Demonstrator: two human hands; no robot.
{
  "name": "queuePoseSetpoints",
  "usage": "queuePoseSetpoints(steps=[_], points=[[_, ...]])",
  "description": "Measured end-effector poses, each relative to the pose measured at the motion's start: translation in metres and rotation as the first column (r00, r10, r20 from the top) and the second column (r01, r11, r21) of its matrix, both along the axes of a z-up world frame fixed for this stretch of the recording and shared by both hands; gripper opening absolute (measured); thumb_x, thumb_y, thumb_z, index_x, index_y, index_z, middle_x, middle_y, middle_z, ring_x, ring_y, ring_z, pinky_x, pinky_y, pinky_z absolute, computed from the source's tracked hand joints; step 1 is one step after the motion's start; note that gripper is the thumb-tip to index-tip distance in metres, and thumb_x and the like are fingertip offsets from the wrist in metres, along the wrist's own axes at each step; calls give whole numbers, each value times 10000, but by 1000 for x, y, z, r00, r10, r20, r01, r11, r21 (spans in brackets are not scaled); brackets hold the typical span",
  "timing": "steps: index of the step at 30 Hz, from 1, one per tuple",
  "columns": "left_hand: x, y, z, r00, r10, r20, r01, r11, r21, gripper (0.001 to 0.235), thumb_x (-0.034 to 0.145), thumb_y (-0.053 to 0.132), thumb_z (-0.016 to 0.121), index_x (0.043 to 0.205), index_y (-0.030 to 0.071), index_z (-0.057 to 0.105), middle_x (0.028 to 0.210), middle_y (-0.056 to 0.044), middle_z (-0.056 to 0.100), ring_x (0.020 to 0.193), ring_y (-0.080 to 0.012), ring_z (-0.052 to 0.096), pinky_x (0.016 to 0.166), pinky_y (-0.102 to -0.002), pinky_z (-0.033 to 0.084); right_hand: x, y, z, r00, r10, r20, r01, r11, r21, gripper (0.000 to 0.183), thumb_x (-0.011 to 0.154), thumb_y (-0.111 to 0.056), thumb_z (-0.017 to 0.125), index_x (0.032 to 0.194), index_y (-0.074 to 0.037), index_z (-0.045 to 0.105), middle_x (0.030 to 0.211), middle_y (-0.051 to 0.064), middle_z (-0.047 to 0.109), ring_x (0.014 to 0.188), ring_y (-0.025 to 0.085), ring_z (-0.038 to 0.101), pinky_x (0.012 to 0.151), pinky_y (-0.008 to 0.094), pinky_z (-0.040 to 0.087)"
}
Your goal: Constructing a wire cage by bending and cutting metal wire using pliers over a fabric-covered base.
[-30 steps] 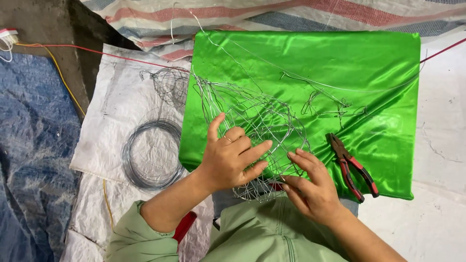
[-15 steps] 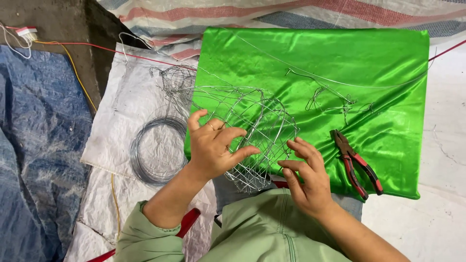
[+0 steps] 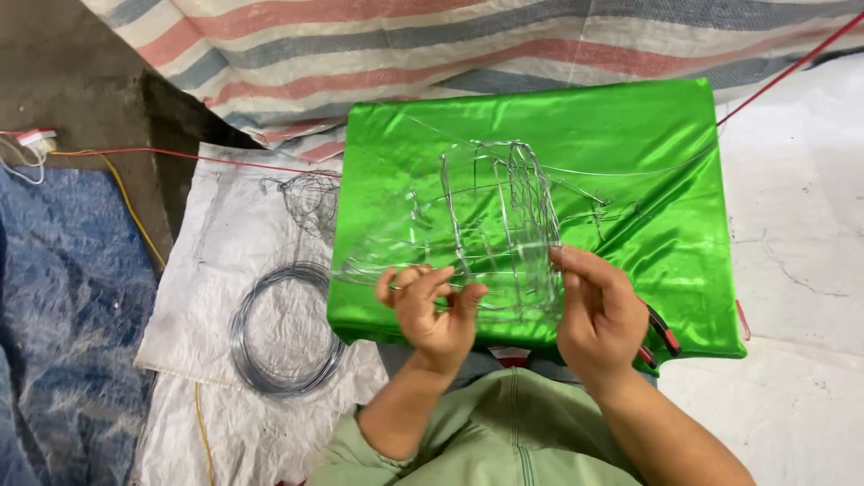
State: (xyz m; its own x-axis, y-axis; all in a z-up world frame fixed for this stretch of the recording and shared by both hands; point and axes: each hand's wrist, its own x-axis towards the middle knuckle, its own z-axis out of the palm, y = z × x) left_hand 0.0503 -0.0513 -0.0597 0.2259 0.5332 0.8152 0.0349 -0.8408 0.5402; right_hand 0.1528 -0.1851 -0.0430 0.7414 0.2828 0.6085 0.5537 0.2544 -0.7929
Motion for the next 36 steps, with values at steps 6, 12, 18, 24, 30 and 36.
queuePoseSetpoints(steps=[6,12,18,24,30,36], points=[[-19,-37,-32,948,-241,-210,213,966,-148,407,917,293,803,1148,15,617,873,-68,623,885,-281,645,1018,-475,366,14,2,-23,995,-49,-84,29,975,-222,148,1061,45,569,1081,7,711,904,152,775,935,303,774,841,420,611],[-49,-27,43,814,-89,-573,90,996,-28,219,811,146,801,980,31,723,960,-68,699,824,-249,659,733,-350,542,11,2,-4,993,-79,-84,41,922,-385,72,961,28,705,1031,45,702,999,104,739,721,149,597,678,262,482],[2,-16,39,922,-69,-382,143,975,170,180,910,284,800,873,110,769,814,-23,604,736,-192,627,716,-332,555,10,11,-14,993,-3,116,33,965,-259,103,1016,-87,704,969,-3,742,885,125,746,894,354,762,817,446,607],[7,-14,31,911,-82,-404,144,982,126,157,945,301,758,877,159,765,771,24,580,678,-178,579,611,-324,501,15,-14,-26,995,101,19,-91,952,-292,150,960,-122,730,1041,1,757,991,137,767,1028,374,754,906,476,579],[11,-16,26,926,-53,-374,143,966,217,65,918,211,784,976,183,783,864,-5,583,677,-205,576,569,-324,437,0,-15,-7,993,-39,111,76,931,-356,77,965,-63,745,1032,-46,780,1088,155,733,1100,387,710,980,499,524],[16,-16,29,930,-89,-357,193,944,267,62,966,197,720,953,151,759,921,8,676,695,-190,610,609,-316,435,-4,-13,-7,983,-18,-182,-43,945,-324,77,983,-59,706,992,-19,772,1059,174,746,1062,327,723,973,481,528]])
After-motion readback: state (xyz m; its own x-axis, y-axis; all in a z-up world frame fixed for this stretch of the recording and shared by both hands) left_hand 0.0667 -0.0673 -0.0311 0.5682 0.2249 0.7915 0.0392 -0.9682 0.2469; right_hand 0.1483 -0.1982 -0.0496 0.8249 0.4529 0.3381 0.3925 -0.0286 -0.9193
